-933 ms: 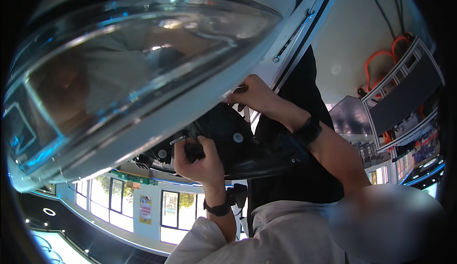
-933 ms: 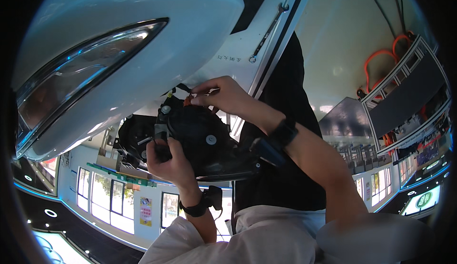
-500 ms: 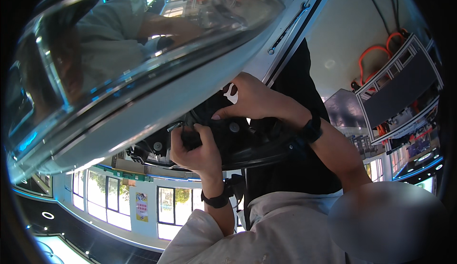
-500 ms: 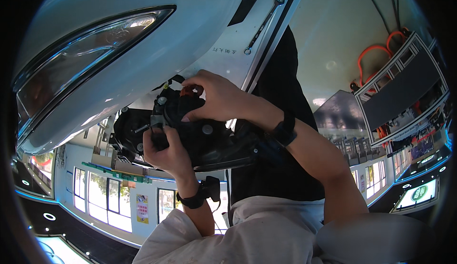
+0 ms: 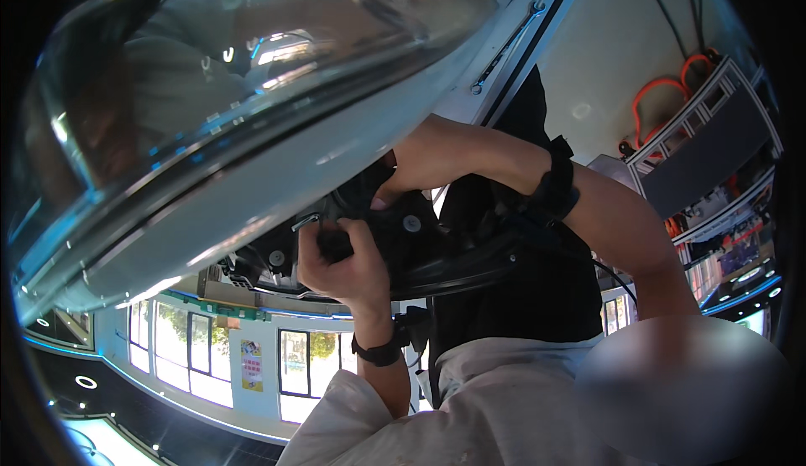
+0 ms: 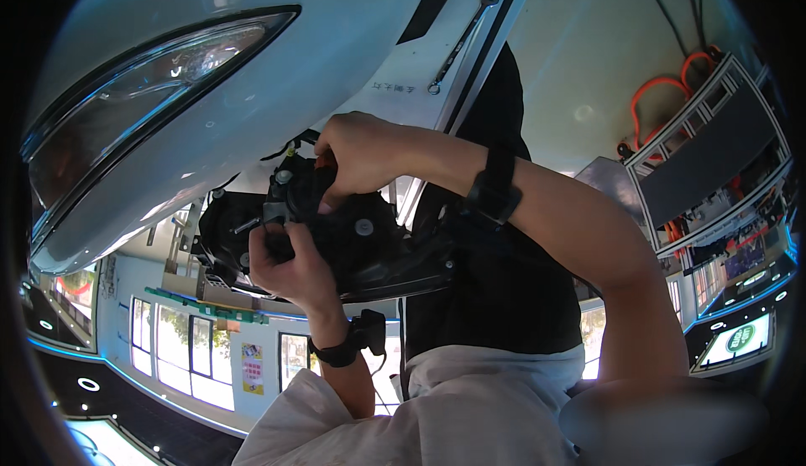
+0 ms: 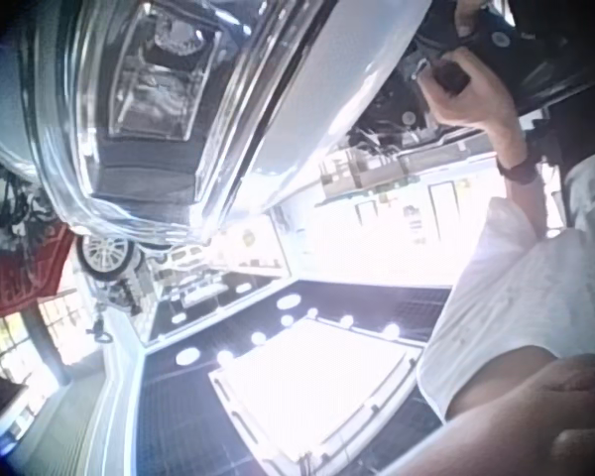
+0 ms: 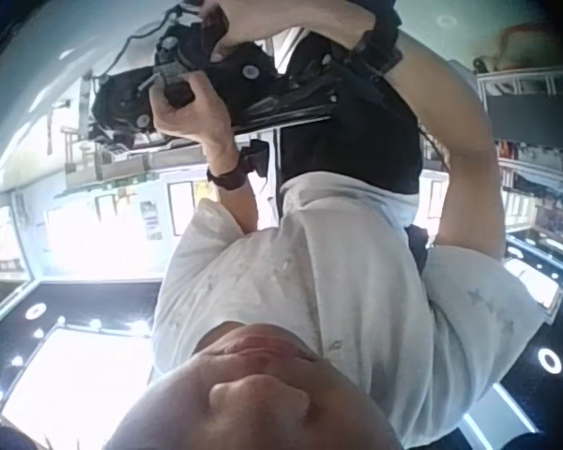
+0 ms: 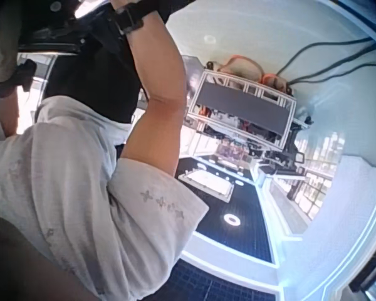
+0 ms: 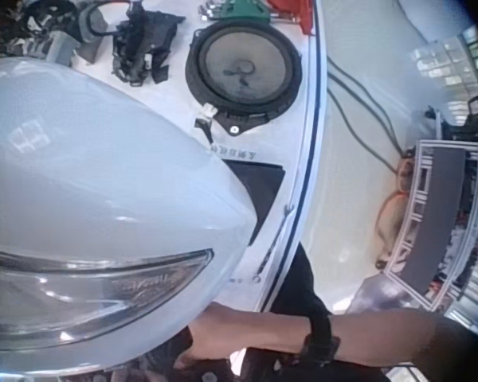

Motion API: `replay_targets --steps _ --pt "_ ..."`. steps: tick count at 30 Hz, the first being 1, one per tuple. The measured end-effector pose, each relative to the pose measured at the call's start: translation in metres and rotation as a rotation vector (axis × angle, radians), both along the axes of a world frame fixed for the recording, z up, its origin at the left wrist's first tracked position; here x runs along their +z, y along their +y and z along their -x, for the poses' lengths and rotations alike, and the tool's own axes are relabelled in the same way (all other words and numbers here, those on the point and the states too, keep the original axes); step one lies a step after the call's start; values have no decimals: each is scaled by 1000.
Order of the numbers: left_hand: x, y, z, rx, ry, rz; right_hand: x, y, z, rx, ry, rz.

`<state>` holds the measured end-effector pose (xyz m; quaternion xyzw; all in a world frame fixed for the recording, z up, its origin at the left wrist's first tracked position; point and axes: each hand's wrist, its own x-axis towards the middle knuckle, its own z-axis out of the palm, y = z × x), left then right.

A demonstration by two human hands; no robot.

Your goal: The person is disassembling components from a car headlight assembly using a screwdriver and hands.

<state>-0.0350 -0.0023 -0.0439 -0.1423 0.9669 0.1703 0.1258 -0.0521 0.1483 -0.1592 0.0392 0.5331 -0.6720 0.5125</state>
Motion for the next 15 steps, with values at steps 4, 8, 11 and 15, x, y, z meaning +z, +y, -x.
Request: replay_targets --steps 4,8,11,15 --pt "-2 -3 -2 28 -13 -48 3 4 0 0 -43 7" --pt "7 -4 4 19 -40 -62 0 5 -11 -104 3 18" --pt "12 -5 -3 -20 -128 -26 -27 -5 -40 -382 -429 119" --pt "9 -15 -12 66 -53 -54 -30 -13 -41 -382 -617 222"
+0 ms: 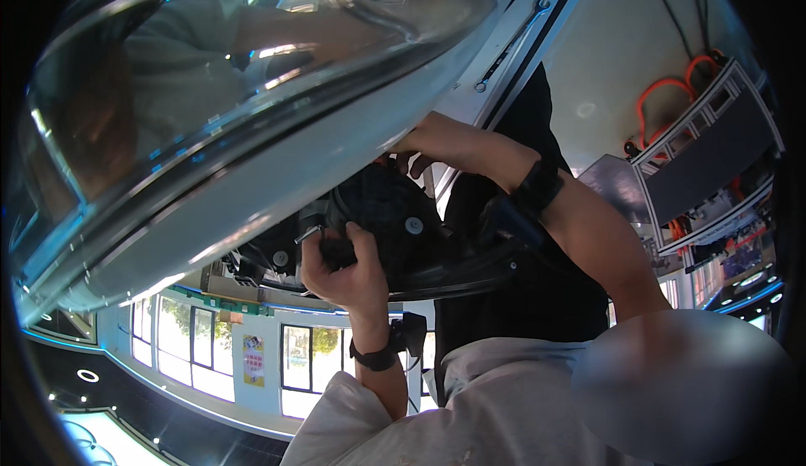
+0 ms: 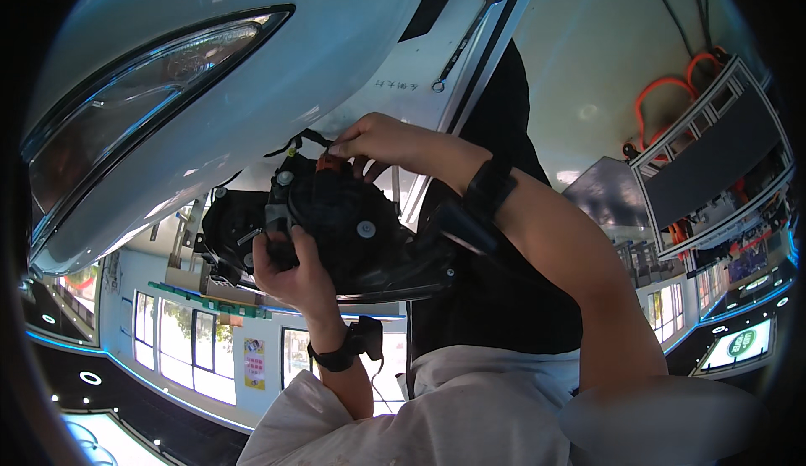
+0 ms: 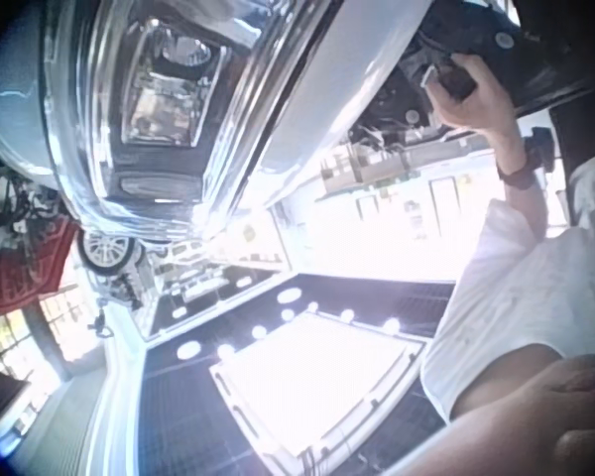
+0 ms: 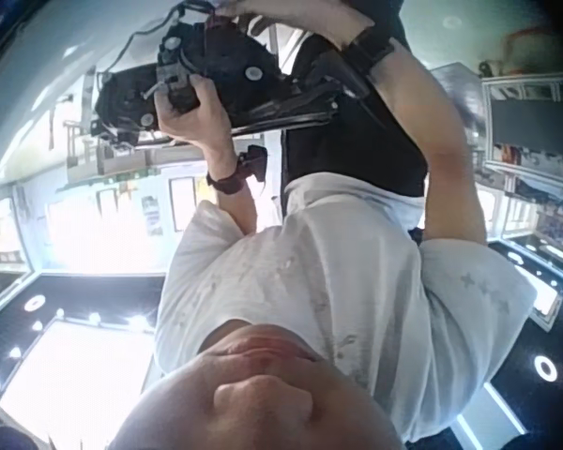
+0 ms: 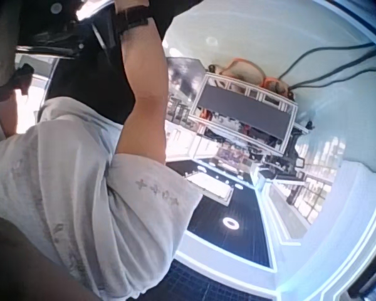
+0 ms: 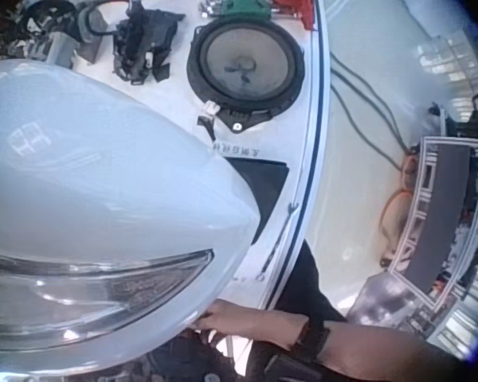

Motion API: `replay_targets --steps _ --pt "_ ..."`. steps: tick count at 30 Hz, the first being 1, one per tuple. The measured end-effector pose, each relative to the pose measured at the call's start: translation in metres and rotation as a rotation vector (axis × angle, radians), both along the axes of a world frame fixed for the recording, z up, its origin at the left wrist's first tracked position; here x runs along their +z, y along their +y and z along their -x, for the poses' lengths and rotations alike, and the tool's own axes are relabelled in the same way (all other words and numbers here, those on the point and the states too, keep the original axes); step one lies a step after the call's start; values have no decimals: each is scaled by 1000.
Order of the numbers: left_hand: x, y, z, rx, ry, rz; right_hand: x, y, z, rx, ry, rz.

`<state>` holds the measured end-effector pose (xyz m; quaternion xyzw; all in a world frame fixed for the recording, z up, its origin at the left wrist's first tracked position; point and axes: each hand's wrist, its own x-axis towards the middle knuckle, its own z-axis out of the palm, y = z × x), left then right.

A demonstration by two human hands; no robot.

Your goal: The person is disassembling components from a car headlight assembly using a screwdriver and hands.

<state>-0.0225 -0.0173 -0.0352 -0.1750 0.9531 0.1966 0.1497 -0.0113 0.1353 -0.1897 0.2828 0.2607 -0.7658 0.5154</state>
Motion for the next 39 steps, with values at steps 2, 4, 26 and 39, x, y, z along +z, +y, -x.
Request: replay_targets --steps 2,4,26,39 --pt "1 -1 0 -13 30 -16 -4 2 3 8 -81 76" --pt "2 0 0 -27 -9 17 -9 1 8 21 -96 92" --pt "-30 -94 78 -194 -666 -436 51 -2 -26 -178 169 -225" --pt "-64 -28 128 -644 -1067 -397 51 -14 -29 -230 -13 -157"
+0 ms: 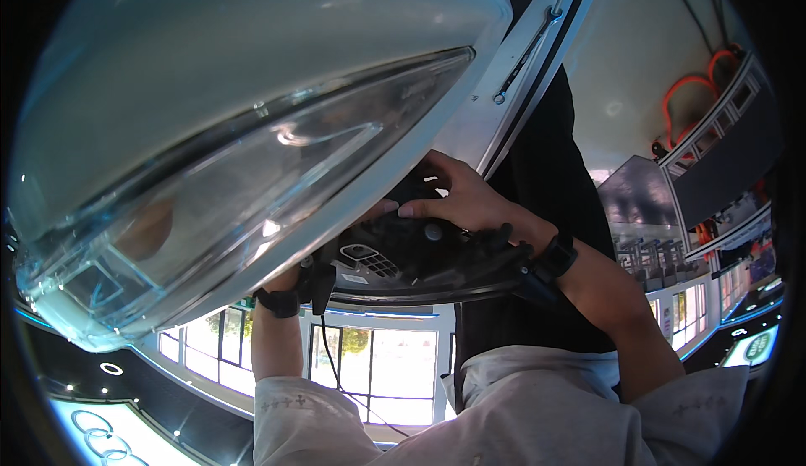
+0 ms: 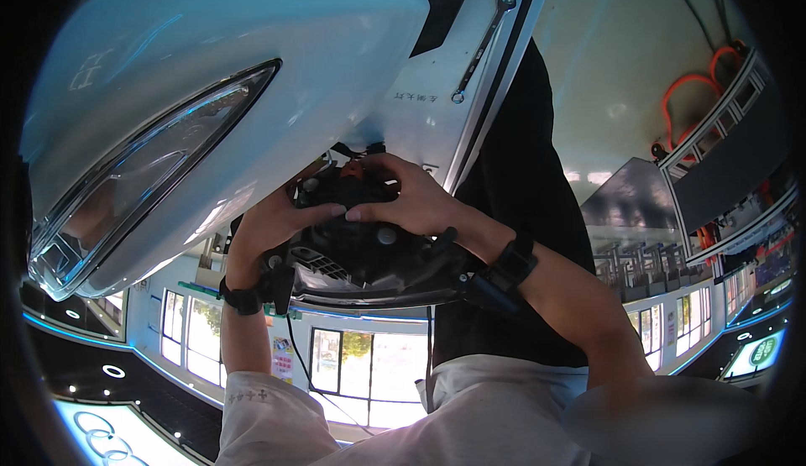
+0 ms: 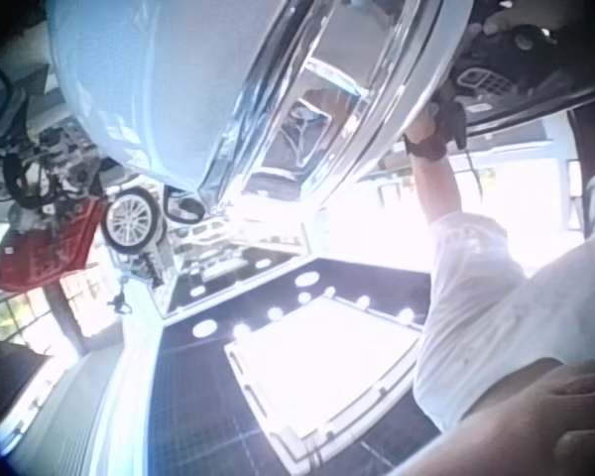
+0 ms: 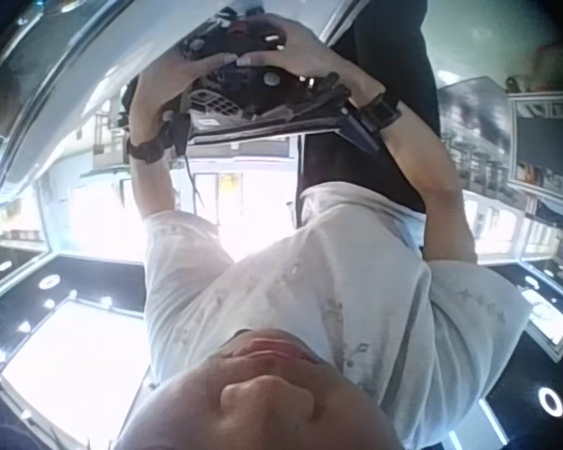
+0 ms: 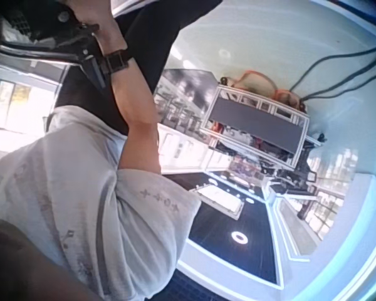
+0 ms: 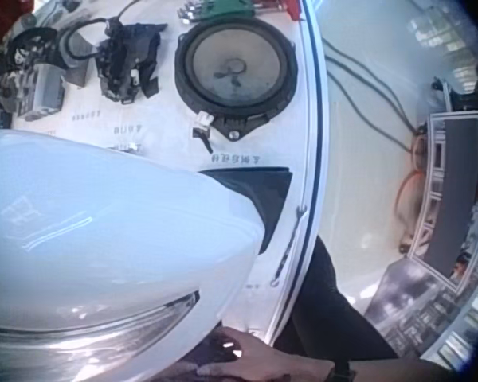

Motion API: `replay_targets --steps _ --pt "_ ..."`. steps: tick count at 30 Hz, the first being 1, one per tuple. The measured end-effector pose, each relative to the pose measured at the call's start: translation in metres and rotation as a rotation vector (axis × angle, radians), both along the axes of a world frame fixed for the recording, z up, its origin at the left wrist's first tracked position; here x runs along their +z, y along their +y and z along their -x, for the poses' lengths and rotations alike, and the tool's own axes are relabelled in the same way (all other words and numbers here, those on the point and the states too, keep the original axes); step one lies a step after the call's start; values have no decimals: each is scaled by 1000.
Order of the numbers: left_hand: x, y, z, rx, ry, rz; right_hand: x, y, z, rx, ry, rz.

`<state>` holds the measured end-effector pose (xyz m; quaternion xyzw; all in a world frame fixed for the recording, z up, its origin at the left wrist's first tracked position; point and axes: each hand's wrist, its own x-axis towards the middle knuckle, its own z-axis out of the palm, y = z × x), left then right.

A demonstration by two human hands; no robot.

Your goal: The person is disassembling components from a car headlight assembly using a screwdriver and hands.

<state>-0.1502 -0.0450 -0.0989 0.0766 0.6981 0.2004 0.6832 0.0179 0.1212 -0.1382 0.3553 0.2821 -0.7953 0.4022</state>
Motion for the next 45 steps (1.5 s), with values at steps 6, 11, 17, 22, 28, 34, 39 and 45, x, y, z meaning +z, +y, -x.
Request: replay_targets --steps 6,11,17,22,28,34,39,45 --pt "-11 -4 -3 117 -164 23 -10 -17 -14 -139 39 -41" --pt "-12 -4 -4 138 -181 21 -14 -20 -15 -264 39 -20" --pt "-15 0 -2 166 -212 -7 -21 -26 -18 -285 58 -25" --pt "-15 3 1 79 -192 -54 -19 -25 -19 -311 38 -3" --pt "-11 0 -2 244 -281 6 -19 -24 -19 -293 49 22" --pt "-10 -4 -10 273 -175 -55 -13 -18 -11 -152 79 -14" --pt "-13 5 5 -41 -206 -71 -18 -13 -13 -25 190 -40" --pt "-28 -6 -2 -105 -148 -119 -22 -14 -14 -65 209 -24"
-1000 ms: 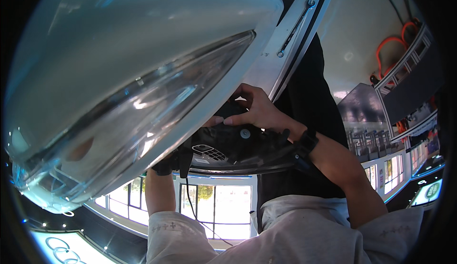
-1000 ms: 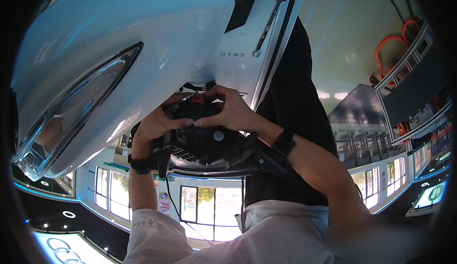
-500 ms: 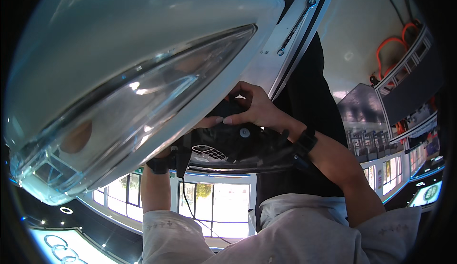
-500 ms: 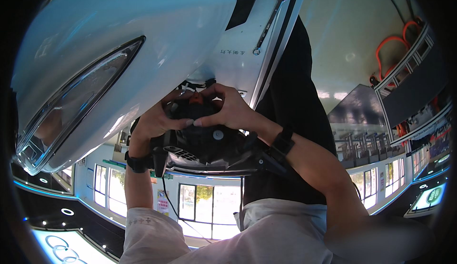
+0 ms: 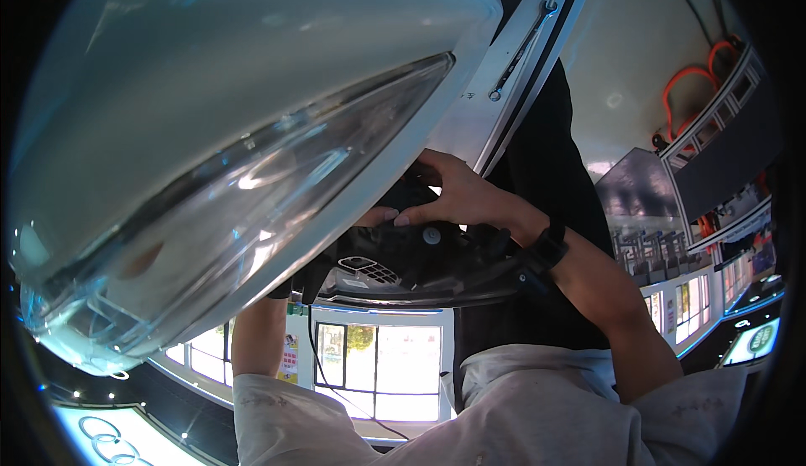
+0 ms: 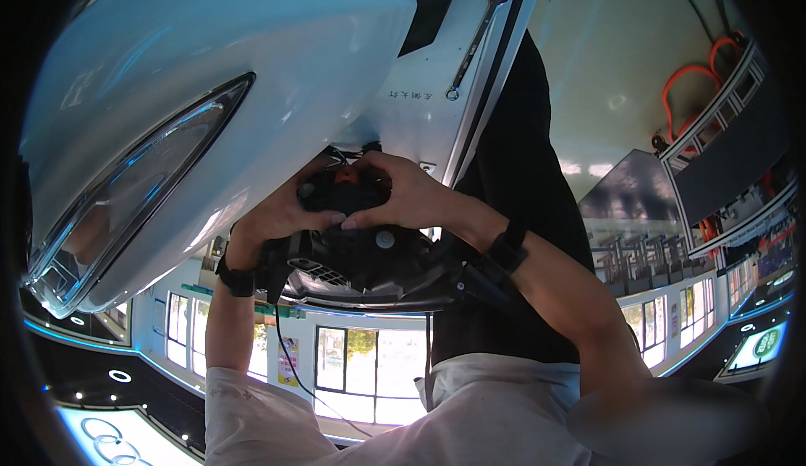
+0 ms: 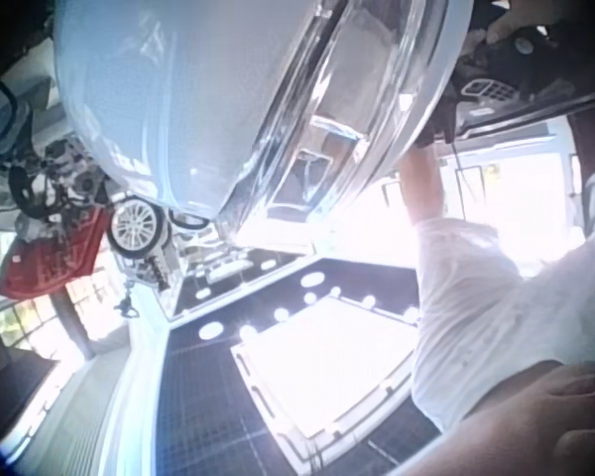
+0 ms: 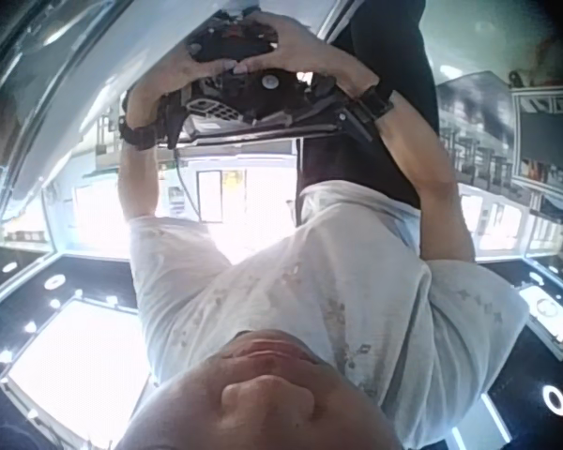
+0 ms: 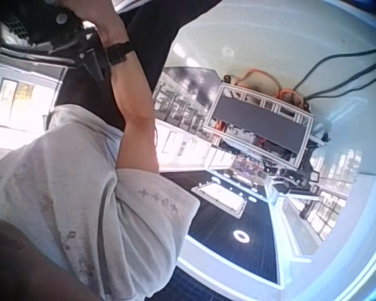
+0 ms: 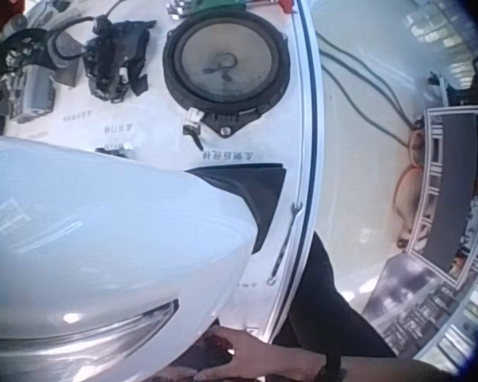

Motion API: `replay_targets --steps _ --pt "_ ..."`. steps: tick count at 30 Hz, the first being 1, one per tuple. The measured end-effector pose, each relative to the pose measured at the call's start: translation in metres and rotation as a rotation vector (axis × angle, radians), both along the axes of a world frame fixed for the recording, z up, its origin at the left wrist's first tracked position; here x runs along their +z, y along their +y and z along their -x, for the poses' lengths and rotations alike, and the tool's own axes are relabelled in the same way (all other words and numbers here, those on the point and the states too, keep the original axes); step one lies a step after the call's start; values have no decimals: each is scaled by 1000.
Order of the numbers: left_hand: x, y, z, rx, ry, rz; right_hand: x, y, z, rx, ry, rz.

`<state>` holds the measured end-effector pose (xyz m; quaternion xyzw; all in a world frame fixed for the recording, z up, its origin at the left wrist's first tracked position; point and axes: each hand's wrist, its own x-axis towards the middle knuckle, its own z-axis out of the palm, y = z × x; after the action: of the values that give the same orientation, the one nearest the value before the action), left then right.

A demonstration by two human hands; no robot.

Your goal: The person is disassembling components from a car headlight assembly using a screwdriver and hands.

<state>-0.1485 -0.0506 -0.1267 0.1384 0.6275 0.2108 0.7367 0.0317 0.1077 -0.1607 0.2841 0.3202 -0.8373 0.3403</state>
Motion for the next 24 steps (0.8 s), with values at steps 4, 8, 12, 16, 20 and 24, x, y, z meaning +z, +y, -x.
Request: replay_targets --steps 4,8,12,16,20,24 --pt "-2 -1 -6 28 -6 -11 -4 -2 -5 -38 5 -28" --pt "7 -15 -5 72 113 -85 -2 -10 2 -119 27 8" --pt "-4 -25 -19 155 92 -70 -3 -5 -1 -101 19 -51" --pt "9 -29 -15 188 144 -2 -1 -9 5 -140 17 19" --pt "-1 -19 -19 154 97 -1 -7 -7 -4 -128 8 -12" --pt "8 -21 -20 199 86 -1 -8 -8 3 -81 -11 11"
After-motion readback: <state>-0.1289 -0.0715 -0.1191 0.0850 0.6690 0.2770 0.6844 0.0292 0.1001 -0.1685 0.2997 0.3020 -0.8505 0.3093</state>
